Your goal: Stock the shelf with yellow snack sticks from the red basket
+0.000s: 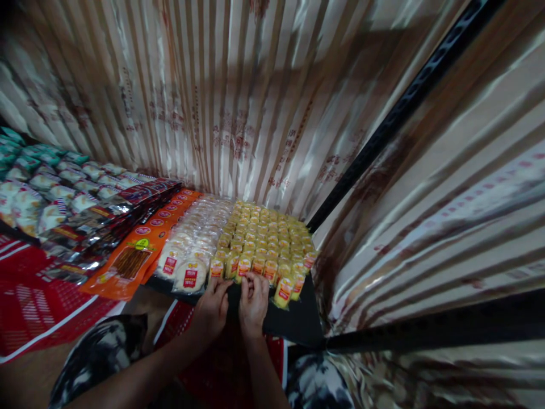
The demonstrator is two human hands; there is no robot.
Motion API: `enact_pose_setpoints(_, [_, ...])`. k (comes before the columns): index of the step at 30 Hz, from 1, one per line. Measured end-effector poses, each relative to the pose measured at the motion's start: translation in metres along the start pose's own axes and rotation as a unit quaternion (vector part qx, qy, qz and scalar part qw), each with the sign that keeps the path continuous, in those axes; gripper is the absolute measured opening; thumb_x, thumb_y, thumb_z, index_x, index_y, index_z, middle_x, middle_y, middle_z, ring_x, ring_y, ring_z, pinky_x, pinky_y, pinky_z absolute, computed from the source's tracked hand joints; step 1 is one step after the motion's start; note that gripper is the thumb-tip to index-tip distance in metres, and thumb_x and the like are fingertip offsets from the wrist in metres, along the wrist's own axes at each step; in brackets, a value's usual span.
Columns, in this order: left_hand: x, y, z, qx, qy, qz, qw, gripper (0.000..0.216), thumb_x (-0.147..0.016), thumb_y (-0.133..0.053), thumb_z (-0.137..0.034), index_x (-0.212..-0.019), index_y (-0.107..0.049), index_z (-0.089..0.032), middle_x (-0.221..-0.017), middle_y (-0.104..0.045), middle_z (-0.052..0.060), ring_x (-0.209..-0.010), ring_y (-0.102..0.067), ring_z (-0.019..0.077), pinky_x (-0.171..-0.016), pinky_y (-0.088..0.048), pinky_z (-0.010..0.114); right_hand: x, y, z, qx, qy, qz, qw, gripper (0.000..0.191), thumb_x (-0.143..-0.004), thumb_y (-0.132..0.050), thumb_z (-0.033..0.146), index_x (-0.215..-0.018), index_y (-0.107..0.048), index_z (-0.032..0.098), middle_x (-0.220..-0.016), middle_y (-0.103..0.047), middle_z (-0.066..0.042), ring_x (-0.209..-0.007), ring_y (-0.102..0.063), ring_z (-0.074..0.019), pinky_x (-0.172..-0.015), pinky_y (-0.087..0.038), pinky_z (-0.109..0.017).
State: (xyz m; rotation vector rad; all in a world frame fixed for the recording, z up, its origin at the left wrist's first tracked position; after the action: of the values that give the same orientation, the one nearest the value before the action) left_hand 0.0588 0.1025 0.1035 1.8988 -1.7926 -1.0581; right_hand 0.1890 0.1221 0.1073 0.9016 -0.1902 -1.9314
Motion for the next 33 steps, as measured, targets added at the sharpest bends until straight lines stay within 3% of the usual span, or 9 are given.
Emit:
enact_pose_setpoints(4, [0.010, 0.013, 0.014, -0.013, 0.012, -0.026, 1.000, 0.040, -0.082, -0.030, -0.006, -0.112, -0.055, -0.012, -0.103, -0.055, 0.012, -0.092, -0.058, 0.0183, -0.083, -0.052, 0.034, 0.001, 0.000, 0.026, -0.007, 0.077, 0.018, 0.997, 0.025, -0.088, -0.043, 0.034, -0.095, -0.063, 0.019, -0.092, -0.059, -0.008, -0.083, -0.057, -0.0168, -0.075, -0.049, -0.031])
enact_pose_setpoints(8, [0.018, 0.012, 0.016, 0.012, 0.003, -0.034, 0.999, 0.047, -0.079, -0.031, -0.005, -0.123, -0.047, -0.009, -0.125, -0.045, 0.016, -0.116, -0.048, 0.0221, -0.095, -0.046, 0.039, -0.002, -0.017, 0.054, 0.033, 0.155, 0.098, 0.982, 0.028, -0.089, -0.041, 0.029, -0.105, -0.063, 0.021, -0.107, -0.059, -0.008, -0.100, -0.054, -0.0177, -0.089, -0.045, -0.033])
enact_pose_setpoints(13, [0.022, 0.002, 0.018, 0.066, 0.026, -0.012, 0.997, 0.049, -0.082, -0.027, -0.007, -0.130, -0.040, -0.004, -0.136, -0.037, 0.022, -0.127, -0.037, 0.0248, -0.101, -0.041, 0.044, -0.013, -0.043, 0.068, 0.138, 0.214, 0.177, 0.951, 0.029, -0.088, -0.044, 0.030, -0.111, -0.062, 0.025, -0.108, -0.061, -0.006, -0.099, -0.052, -0.0216, -0.086, -0.046, -0.037])
enact_pose_setpoints(20, [0.018, -0.007, 0.023, 0.080, 0.022, -0.003, 0.997, 0.051, -0.081, -0.028, -0.007, -0.130, -0.040, -0.001, -0.141, -0.032, 0.024, -0.133, -0.029, 0.0265, -0.106, -0.033, 0.047, -0.025, -0.045, 0.068, 0.155, 0.220, 0.176, 0.947, 0.030, -0.089, -0.041, 0.028, -0.109, -0.062, 0.024, -0.098, -0.061, -0.007, -0.093, -0.054, -0.0209, -0.082, -0.048, -0.036])
enact_pose_setpoints(27, [0.007, 0.000, 0.021, 0.081, 0.025, -0.027, 0.996, 0.056, -0.079, -0.029, -0.004, -0.135, -0.035, -0.005, -0.136, -0.038, 0.020, -0.130, -0.033, 0.0246, -0.106, -0.033, 0.045, -0.045, -0.026, 0.054, 0.162, 0.174, 0.101, 0.966, 0.034, -0.085, -0.044, 0.029, -0.115, -0.058, 0.022, -0.104, -0.056, -0.010, -0.097, -0.053, -0.0223, -0.083, -0.047, -0.038])
enact_pose_setpoints(33, [-0.003, 0.002, 0.021, 0.069, 0.038, -0.036, 0.996, 0.053, -0.079, -0.030, -0.004, -0.131, -0.039, -0.001, -0.126, -0.041, 0.022, -0.121, -0.040, 0.0252, -0.101, -0.038, 0.044, -0.057, -0.029, 0.052, 0.175, 0.221, 0.181, 0.942, 0.028, -0.085, -0.047, 0.027, -0.109, -0.061, 0.022, -0.106, -0.062, -0.006, -0.097, -0.052, -0.0221, -0.087, -0.043, -0.037])
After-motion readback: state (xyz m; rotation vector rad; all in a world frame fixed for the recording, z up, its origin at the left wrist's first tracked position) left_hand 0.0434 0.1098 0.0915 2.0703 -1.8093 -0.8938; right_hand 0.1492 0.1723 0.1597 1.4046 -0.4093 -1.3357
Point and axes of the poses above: each hand's wrist, its own x-axis away from the middle knuckle, its own y-axis out of the back of the hand, z = x × y, the point moved 7 cm from there along -x, towards the middle knuckle
